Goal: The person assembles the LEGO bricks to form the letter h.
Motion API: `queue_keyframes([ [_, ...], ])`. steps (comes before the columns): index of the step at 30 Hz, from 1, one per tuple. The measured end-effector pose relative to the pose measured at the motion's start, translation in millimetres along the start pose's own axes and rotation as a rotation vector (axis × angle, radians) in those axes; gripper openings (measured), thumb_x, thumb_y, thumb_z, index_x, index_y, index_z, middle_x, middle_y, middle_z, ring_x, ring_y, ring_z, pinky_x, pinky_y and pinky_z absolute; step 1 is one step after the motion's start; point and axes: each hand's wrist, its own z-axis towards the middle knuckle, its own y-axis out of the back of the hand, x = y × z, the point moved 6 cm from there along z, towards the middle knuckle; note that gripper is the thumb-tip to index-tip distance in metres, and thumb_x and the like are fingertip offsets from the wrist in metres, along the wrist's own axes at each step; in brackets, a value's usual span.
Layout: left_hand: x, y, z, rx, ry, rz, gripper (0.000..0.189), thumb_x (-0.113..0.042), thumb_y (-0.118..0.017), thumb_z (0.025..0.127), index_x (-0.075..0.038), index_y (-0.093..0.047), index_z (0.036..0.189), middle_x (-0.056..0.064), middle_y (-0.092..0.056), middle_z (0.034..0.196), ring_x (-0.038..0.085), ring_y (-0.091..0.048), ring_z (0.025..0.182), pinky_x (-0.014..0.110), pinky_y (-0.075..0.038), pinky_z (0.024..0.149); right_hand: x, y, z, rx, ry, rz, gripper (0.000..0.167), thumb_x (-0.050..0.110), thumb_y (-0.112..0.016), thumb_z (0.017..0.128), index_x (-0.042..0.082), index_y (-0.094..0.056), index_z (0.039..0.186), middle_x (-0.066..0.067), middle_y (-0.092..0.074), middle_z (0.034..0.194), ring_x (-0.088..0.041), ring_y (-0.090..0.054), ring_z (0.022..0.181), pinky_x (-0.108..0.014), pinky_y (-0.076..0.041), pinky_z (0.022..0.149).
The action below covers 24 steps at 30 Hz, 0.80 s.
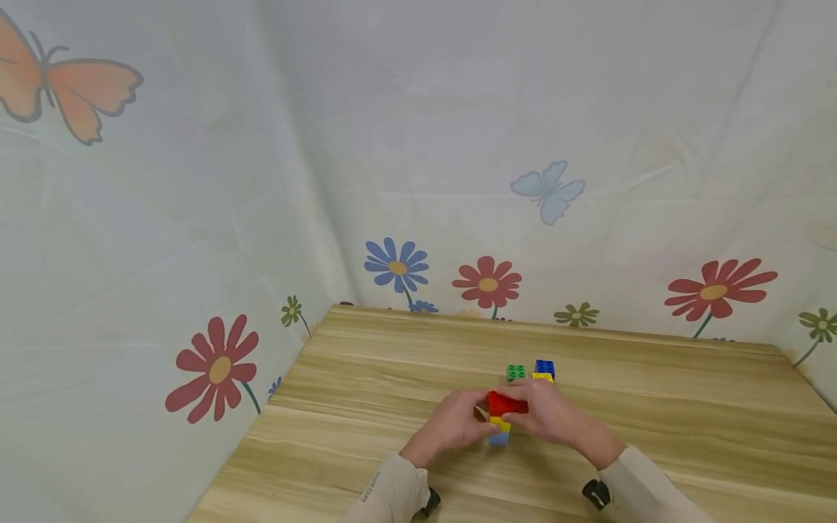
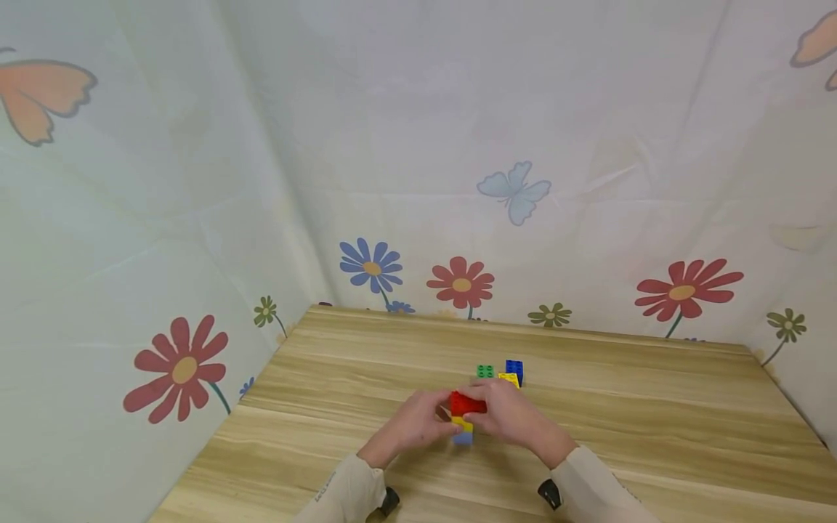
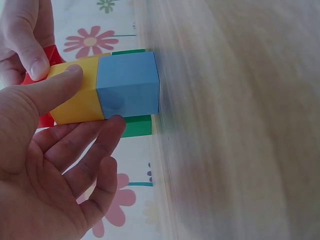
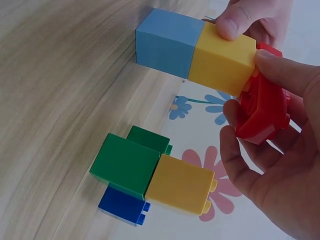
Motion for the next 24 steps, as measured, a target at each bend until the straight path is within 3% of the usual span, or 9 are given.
queue_keyframes([
  [14, 0.2, -0.9, 0.0, 0.000, 0.004, 0.002, 0.034, -0.027, -0.077, 0.080, -0.018, -0.065, 0.110, -0.015, -0.065, 0.094, -0.002, -0.059, 0.075, 0.017, -0.048, 0.065, -1.4, 1.4, 3.0, 0.029, 0.033, 0.044, 0.042, 0.021, -0.073, 0.084, 0.006, -0.064, 0.122, -0.005, -0.066, 0.110, -0.012, -0.057, 0.083, -0.024, -0.050, 0.070],
  [24, 2.9, -1.7, 0.7, 0.008, 0.031, -0.010, 0.035, -0.027, -0.077, 0.080, -0.018, -0.065, 0.112, -0.015, -0.064, 0.094, -0.001, -0.059, 0.076, 0.018, -0.048, 0.066, -2.2, 2.7, 4.8, 0.069, 0.021, 0.076, 0.041, 0.021, -0.071, 0.086, 0.006, -0.062, 0.123, 0.000, -0.065, 0.107, -0.011, -0.054, 0.081, -0.024, -0.048, 0.068],
])
